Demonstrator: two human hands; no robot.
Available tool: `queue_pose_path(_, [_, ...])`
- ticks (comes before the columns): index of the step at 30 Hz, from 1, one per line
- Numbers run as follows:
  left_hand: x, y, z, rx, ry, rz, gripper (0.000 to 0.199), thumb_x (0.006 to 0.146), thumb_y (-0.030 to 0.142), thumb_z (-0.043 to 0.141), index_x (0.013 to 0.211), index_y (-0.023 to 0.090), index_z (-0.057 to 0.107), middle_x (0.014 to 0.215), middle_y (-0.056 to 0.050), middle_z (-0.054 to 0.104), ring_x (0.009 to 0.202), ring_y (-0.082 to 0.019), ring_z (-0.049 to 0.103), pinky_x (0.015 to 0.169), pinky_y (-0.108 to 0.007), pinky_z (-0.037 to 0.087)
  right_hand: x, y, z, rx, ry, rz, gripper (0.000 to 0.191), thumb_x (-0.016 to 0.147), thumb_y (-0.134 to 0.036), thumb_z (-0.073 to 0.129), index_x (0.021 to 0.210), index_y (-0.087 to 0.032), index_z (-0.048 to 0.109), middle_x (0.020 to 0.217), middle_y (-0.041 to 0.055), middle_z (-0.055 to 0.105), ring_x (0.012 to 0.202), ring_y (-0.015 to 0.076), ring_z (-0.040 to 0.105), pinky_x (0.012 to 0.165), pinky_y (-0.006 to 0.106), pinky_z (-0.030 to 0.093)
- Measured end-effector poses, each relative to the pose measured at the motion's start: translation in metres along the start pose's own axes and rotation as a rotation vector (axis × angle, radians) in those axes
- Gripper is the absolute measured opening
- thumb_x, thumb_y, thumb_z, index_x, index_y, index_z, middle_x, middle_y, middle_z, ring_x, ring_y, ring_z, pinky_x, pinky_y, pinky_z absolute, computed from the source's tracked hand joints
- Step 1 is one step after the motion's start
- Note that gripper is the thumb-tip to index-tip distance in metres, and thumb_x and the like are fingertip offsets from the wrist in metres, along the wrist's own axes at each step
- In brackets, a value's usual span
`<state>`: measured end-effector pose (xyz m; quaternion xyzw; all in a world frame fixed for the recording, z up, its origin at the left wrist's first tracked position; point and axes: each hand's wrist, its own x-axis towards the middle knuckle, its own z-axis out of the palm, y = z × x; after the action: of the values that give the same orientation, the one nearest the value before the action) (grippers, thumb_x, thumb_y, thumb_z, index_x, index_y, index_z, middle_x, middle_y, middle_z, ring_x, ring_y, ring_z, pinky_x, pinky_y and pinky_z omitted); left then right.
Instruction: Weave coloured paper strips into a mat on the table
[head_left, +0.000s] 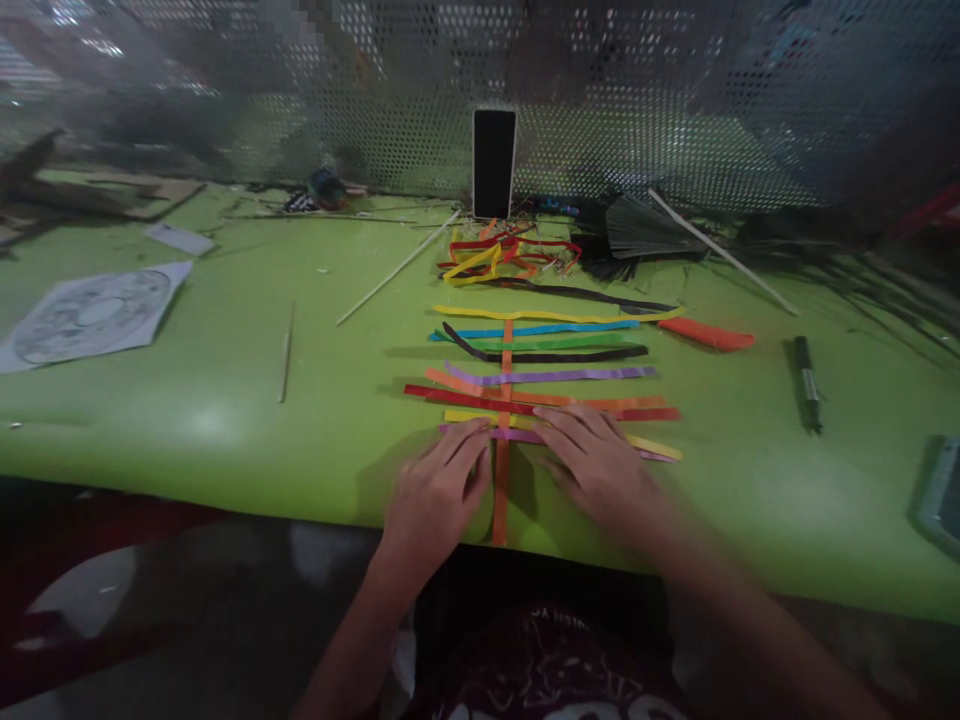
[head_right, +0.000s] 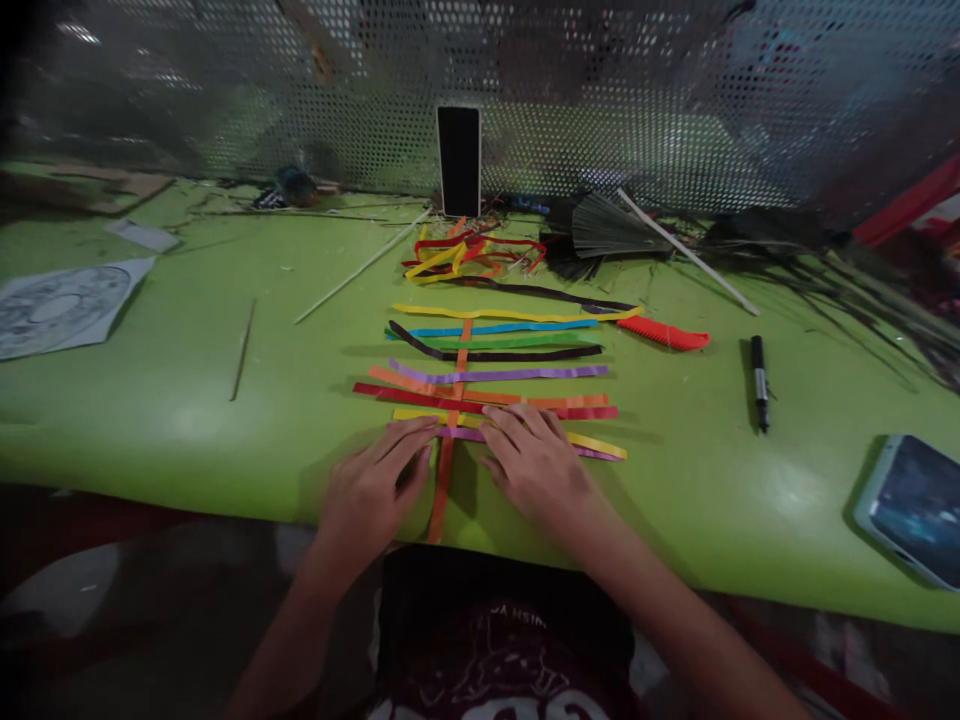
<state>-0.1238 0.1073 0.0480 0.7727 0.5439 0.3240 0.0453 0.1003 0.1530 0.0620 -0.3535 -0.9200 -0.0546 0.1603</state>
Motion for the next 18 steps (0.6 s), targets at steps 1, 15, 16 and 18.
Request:
queue_pose_path(1, [0.0,0.0,0.0,-0.005,0.0,-0.004,0.023,0.101,0.015,0.052,0.118,0.021,0.066,0.124,-0.006,0.073,0.105,-0.022,0.073,0.088,-0.035,0.059,0.0,0.0,0.0,0.002,0.006,-0.007,0.031,0.103,-0.024,0.05,0.128,-0.014,0.067,0.126,0.0129,0.072,0.115,0.03,0.062,0.097,0.048,0.051])
queue_pose_path(15, [-0.001,-0.001,0.002,-0.01,-0.01,-0.024,0.022,0.101,0.016,0.052,0.118,0.021,0.065,0.123,-0.008,0.073,0.105,-0.022,0.073,0.088,-0.037,0.06,-0.002,-0.001,0.0,0.012,0.012,-0.006,0.03,0.101,-0.022,0.053,0.127,-0.016,0.067,0.129,0.0131,0.07,0.118,0.031,0.061,0.098,0.05,0.051])
queue_pose_path(16, [-0.001,-0.001,0.002,-0.016,-0.003,-0.023,0.023,0.101,0.016,0.052,0.119,0.02,0.065,0.124,-0.008,0.072,0.106,-0.023,0.072,0.089,-0.037,0.06,-0.002,-0.001,-0.001,0.018,0.023,-0.007,0.031,0.101,-0.023,0.054,0.128,-0.016,0.066,0.129,0.0132,0.071,0.119,0.0311,0.061,0.099,0.051,0.051])
queue_pose_path(18, [-0.002,-0.001,0.002,-0.045,0.014,-0.022,0.024,0.102,0.014,0.051,0.12,0.02,0.064,0.126,-0.009,0.071,0.109,-0.022,0.071,0.092,-0.037,0.06,-0.002,0.0,-0.009,0.046,0.049,-0.018,0.032,0.101,-0.022,0.054,0.13,-0.016,0.065,0.13,0.013,0.07,0.12,0.0306,0.061,0.099,0.05,0.051])
